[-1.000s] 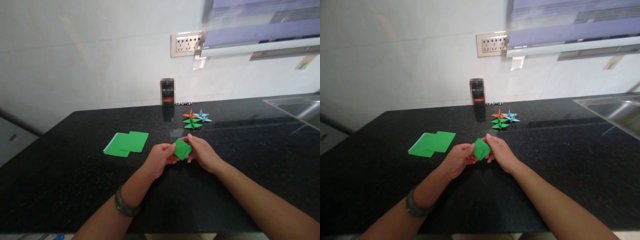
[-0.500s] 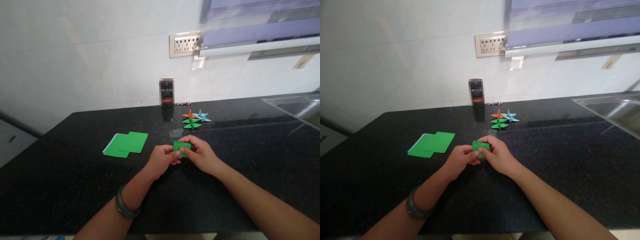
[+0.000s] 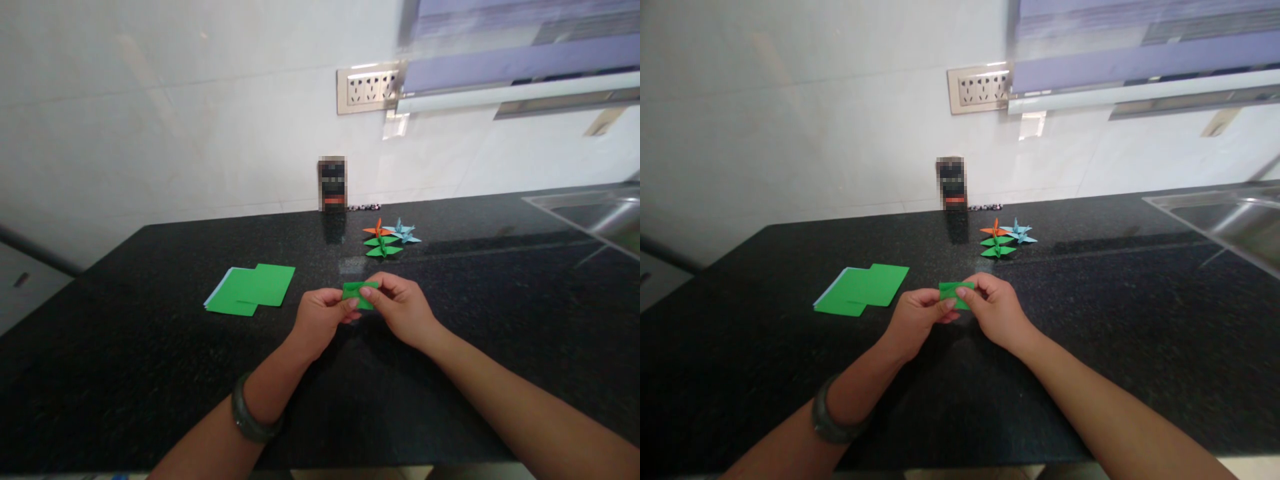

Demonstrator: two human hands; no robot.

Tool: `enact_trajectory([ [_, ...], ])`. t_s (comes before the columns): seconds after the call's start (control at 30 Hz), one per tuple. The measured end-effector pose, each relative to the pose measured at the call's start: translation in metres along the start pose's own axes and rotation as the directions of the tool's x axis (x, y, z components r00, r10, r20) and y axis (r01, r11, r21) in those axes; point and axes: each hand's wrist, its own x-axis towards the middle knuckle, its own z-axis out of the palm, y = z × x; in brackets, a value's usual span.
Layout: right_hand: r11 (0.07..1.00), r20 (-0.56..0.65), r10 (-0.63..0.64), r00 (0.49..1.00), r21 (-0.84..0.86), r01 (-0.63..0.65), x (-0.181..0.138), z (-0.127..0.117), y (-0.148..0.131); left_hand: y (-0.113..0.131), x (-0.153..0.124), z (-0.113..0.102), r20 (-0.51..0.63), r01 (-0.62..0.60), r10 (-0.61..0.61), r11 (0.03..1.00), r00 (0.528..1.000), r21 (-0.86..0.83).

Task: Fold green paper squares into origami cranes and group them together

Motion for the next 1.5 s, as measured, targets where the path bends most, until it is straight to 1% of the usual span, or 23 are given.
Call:
enact_trajectory([
  [0.13,1.000,0.018,-0.008,1.000,-0.015,0.008,0.0000,-0.0005,0.0008,0.0009,-0.0009,-0.0002,0.011,0.028,-0.028,1.000,1.000,0.003],
  [0.23,0.998,0.032,0.009,0.999,0.070,-0.011,0.0000,0.0000,-0.0003,0.0013,-0.0008,-0.0015,0.021,0.077,-0.077,0.996,0.997,-0.036],
  [0.33,0.982,0.031,0.095,0.995,0.159,-0.099,0.0000,0.0004,-0.0022,0.0001,-0.0003,-0.0040,0.033,0.118,-0.115,0.987,0.993,-0.111],
  [0.4,0.973,0.027,0.154,0.988,0.167,-0.157,0.0002,0.0003,-0.0029,-0.0015,0.0001,-0.0057,0.067,0.142,-0.134,0.979,0.989,-0.149],
  [0.47,0.969,0.024,0.177,0.984,0.173,-0.179,0.0007,-0.0001,-0.0030,-0.0031,0.0005,-0.0065,0.106,0.155,-0.138,0.974,0.985,-0.166],
  [0.57,0.968,0.030,0.169,0.985,0.184,-0.172,0.0012,-0.0008,-0.0027,-0.0044,0.0006,-0.0061,0.125,0.132,-0.110,0.975,0.986,-0.178],
  [0.7,0.968,0.048,0.158,0.986,0.190,-0.164,0.0004,-0.0009,-0.0028,-0.0041,0.0005,-0.0059,0.101,0.093,-0.076,0.980,0.992,-0.174],
  [0.97,0.931,0.088,0.153,0.984,0.320,-0.174,-0.0011,0.0027,0.0024,-0.0023,0.0009,-0.0079,0.099,0.029,-0.018,0.993,0.995,-0.116],
  [1.1,0.943,0.108,0.138,0.985,0.289,-0.164,-0.0008,0.0018,0.0007,-0.0011,0.0005,-0.0064,0.068,0.000,0.005,0.997,0.998,-0.078],
  [1.3,0.970,0.116,0.078,0.990,0.219,-0.102,-0.0019,0.0016,-0.0042,0.0002,-0.0006,-0.0046,0.019,-0.044,0.044,0.999,0.999,-0.018],
  [1.5,0.995,0.043,0.078,0.996,0.054,-0.080,-0.0017,0.0027,-0.0075,0.0023,-0.0016,-0.0023,0.004,-0.087,0.087,0.993,0.996,0.078],
])
